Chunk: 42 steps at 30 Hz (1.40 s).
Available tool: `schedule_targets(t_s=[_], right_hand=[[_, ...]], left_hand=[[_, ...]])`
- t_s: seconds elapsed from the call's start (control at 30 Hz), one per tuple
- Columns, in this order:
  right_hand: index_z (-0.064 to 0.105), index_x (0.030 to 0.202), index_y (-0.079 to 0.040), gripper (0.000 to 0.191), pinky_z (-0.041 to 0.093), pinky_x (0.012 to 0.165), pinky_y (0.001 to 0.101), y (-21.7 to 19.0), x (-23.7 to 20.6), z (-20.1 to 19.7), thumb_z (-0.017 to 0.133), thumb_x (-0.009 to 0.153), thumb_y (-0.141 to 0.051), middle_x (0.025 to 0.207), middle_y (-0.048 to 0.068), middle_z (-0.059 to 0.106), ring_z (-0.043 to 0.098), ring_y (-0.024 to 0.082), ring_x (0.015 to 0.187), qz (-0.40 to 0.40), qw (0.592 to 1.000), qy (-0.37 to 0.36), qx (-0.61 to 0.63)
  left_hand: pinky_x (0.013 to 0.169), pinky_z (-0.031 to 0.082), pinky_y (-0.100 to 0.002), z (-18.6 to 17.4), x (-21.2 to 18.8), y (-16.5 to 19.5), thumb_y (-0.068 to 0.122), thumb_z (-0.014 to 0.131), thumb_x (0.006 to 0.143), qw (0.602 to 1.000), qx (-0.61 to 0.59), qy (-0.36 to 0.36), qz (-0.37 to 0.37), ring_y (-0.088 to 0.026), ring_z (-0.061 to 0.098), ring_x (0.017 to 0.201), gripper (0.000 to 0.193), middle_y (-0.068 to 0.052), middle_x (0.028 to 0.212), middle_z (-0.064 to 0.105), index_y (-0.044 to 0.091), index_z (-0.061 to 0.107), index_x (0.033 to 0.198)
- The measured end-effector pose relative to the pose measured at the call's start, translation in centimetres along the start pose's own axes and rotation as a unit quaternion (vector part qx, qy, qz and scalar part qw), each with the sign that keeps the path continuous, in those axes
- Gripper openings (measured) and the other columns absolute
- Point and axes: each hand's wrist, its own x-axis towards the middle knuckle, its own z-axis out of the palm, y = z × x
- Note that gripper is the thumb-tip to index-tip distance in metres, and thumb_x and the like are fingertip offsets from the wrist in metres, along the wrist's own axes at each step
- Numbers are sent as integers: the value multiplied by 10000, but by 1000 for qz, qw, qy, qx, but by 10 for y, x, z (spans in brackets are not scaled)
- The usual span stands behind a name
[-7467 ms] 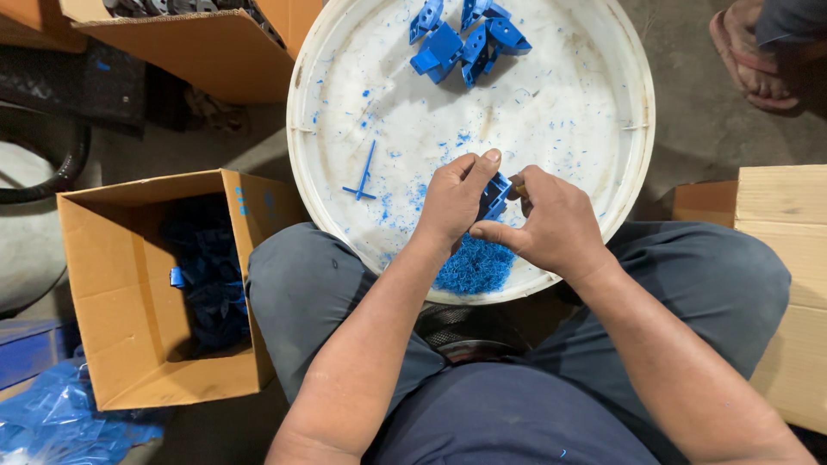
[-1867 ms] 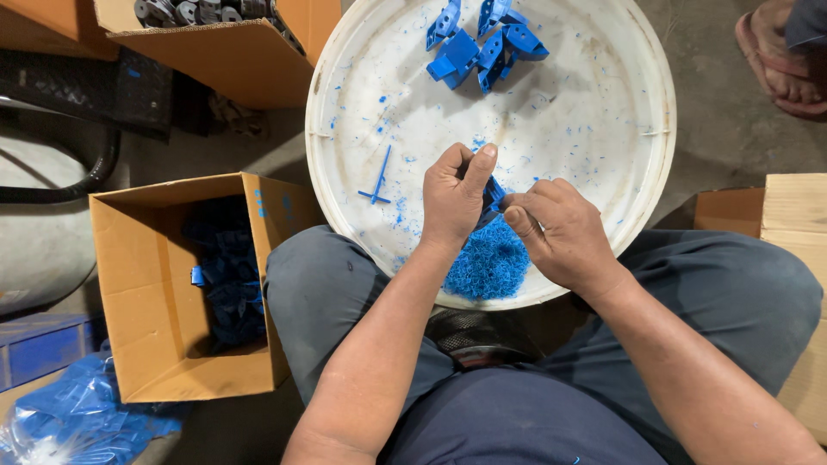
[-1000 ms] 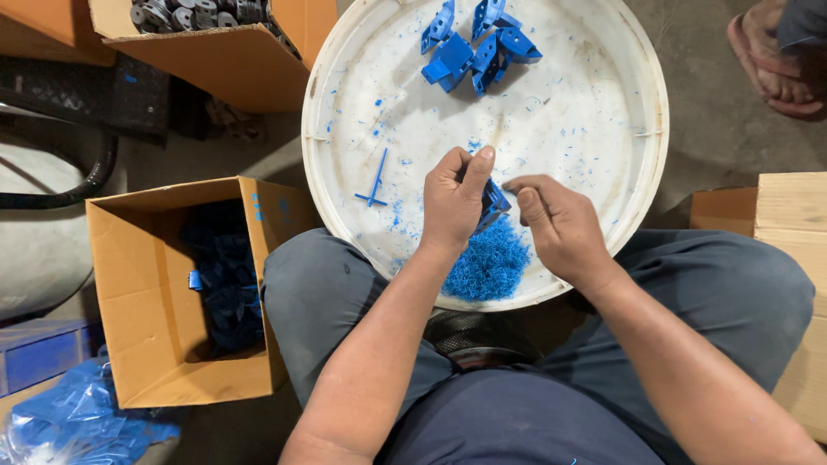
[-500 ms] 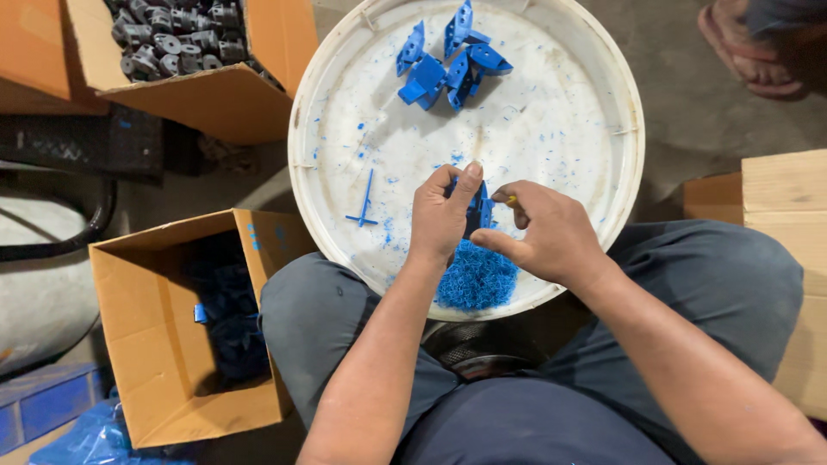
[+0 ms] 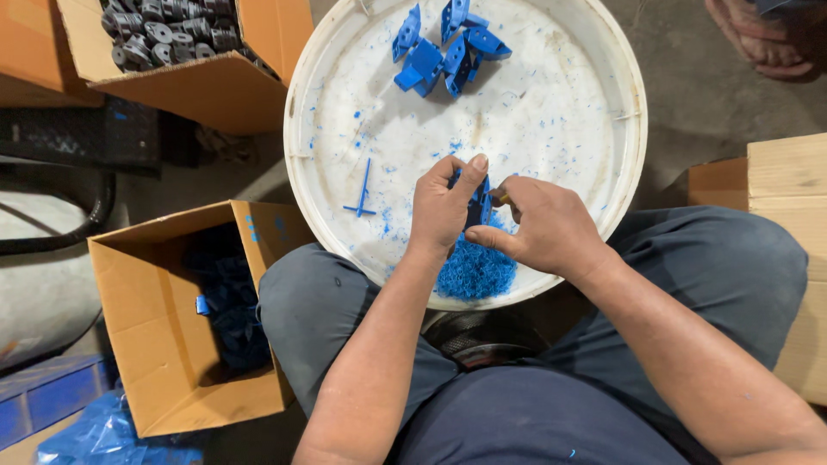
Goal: The person cleans blue plastic components using a small blade to scrape off excess material over a plastic lid, handling several items one at a time.
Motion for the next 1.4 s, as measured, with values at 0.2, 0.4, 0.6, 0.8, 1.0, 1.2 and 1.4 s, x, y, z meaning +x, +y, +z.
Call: schedule_targets(t_s=[0.2,0.4,0.6,0.8,1.0,1.2,1.4], right_hand=[[667,981,7,758,535,663,432,-2,-2,3,872,612,-622,796,149,685,679,336,736,-18,1000,-8,-8],[651,946,4,689,544,688,444,0,-2,10,858,685,-600,831,178,710,696,372,782,-19,999,-1,-51],[653,912,-1,669,543,670,437,1,-2,13,838,713,-612,808,167,709,697,363,755,-14,998,-3,-64],[661,865,-14,631,536,653,439,0,-2,14,816,739,-612,757,155,696,688,354,719,-13,998,-7,-67],[672,795,-49,566,527,622,437,-3,-5,16,778,794,-606,696,121,681,679,332,682,-39,997,16,-62],[668,768,-59,566,522,607,433,3,-7,22,758,811,-616,678,106,670,672,320,668,-51,995,29,-79],[647,723,-100,509,514,610,435,-3,-8,22,748,858,-580,673,81,658,671,299,685,-80,991,52,-95]], left_hand=[[517,454,-225,0,-2,-1,386,754,936,1000,0,-4,-5,-42,504,594,373,34,676,559,72,635,773],[513,479,-233,1,-2,-1,397,763,912,1000,-27,-3,-11,-54,538,582,378,19,675,583,75,630,767],[495,449,-228,0,-1,-3,413,767,907,1000,4,9,6,-52,513,567,390,20,657,575,76,632,762],[513,443,-221,-2,-1,-5,420,767,915,999,20,8,26,-45,511,588,395,27,663,583,76,638,770],[500,426,-224,-1,0,-2,414,761,911,999,22,20,14,-47,507,580,394,26,649,578,75,631,760],[513,414,-223,-1,2,-5,396,760,924,999,10,25,20,-42,493,597,379,34,659,570,73,637,770],[519,413,-229,3,1,6,362,751,938,999,-20,34,2,-43,483,596,361,36,659,562,73,624,763]])
